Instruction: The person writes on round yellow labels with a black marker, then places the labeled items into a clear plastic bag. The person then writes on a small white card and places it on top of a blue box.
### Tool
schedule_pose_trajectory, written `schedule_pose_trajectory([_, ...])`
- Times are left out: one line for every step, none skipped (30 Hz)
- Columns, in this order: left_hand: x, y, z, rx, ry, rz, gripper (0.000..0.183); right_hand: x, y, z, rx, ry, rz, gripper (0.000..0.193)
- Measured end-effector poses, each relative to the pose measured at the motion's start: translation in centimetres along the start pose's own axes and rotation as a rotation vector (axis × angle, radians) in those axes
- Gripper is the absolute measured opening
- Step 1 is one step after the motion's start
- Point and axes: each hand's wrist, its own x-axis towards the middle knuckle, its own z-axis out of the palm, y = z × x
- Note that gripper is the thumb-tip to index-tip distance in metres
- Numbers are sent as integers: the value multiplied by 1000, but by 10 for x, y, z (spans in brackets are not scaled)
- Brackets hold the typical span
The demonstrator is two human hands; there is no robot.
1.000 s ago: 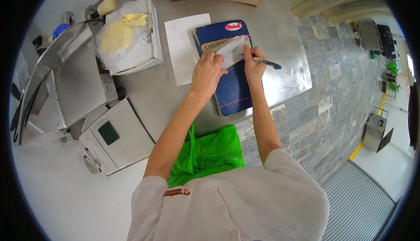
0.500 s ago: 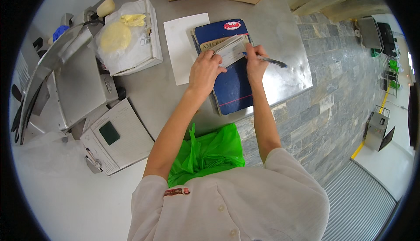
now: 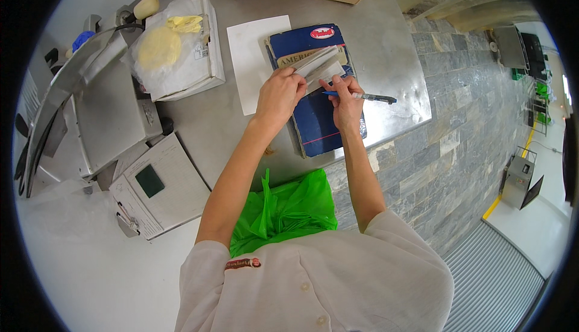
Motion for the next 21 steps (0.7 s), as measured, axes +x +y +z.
schedule_pose_trajectory([0,-1,1,0,1,7,8,0,1,0,12,-18,7,28])
schedule_pose_trajectory([-1,-1,1,2,3,13,9,1,2,0,26,-21,21,27])
schedule_pose_trajectory([0,-2,1,-5,-1,6,9,1,3,0,40,-24,35,27])
schedule_pose_trajectory([0,-1,1,-11,-5,-2,10,1,4,0,54,-27,49,27])
schedule_pose_trajectory([-1,-2,1,-16,-9,-12,10,0,3,2,53,-23,61,27])
schedule_pose_trajectory([-1,-2,1,-26,0,-7,12,-1,-1,5,52,-19,73,27])
schedule_pose_trajectory([-1,-3,2,-36,9,-3,14,-2,-2,7,51,-16,85,27])
schedule_pose_trajectory([0,-3,2,-49,17,4,16,-2,-2,7,64,-16,81,27])
schedule_pose_trajectory([1,-5,2,-57,27,13,16,-2,-1,6,76,-16,77,27])
schedule_pose_trajectory([2,-7,2,-66,37,23,15,-1,0,6,88,-17,73,27])
schedule_pose_trajectory([3,-6,-1,-74,44,32,15,0,1,5,65,-14,40,27])
schedule_pose_trajectory([5,-6,-5,-98,25,7,14,1,1,4,41,-12,8,27])
schedule_pose_trajectory([8,-5,-9,-121,5,-19,14,2,2,4,18,-9,-25,27])
schedule_pose_trajectory([10,-5,-14,-144,-14,-45,14,0,2,6,-89,-12,-54,28])
schedule_pose_trajectory([10,-8,-14,-158,-7,-46,14,-2,1,9,-196,-15,-83,28])
schedule_pose_trajectory([11,-11,-13,-172,0,-47,15,-4,1,13,-303,-19,-112,29])
schedule_pose_trajectory([12,-14,-13,-184,7,-48,16,-6,5,15,-336,-28,-140,29])
schedule_pose_trajectory([12,-16,-11,-184,24,-37,16,-8,12,16,-368,-37,-167,29])
schedule_pose_trajectory([12,-18,-8,-185,41,-27,16,-9,18,17,-401,-45,-195,29])
schedule_pose_trajectory([11,-18,-8,-187,58,-19,16,-9,22,20,-426,-21,-235,27])
schedule_pose_trajectory([11,-19,-8,-187,47,-30,16,-9,23,20,-448,-22,-256,26])
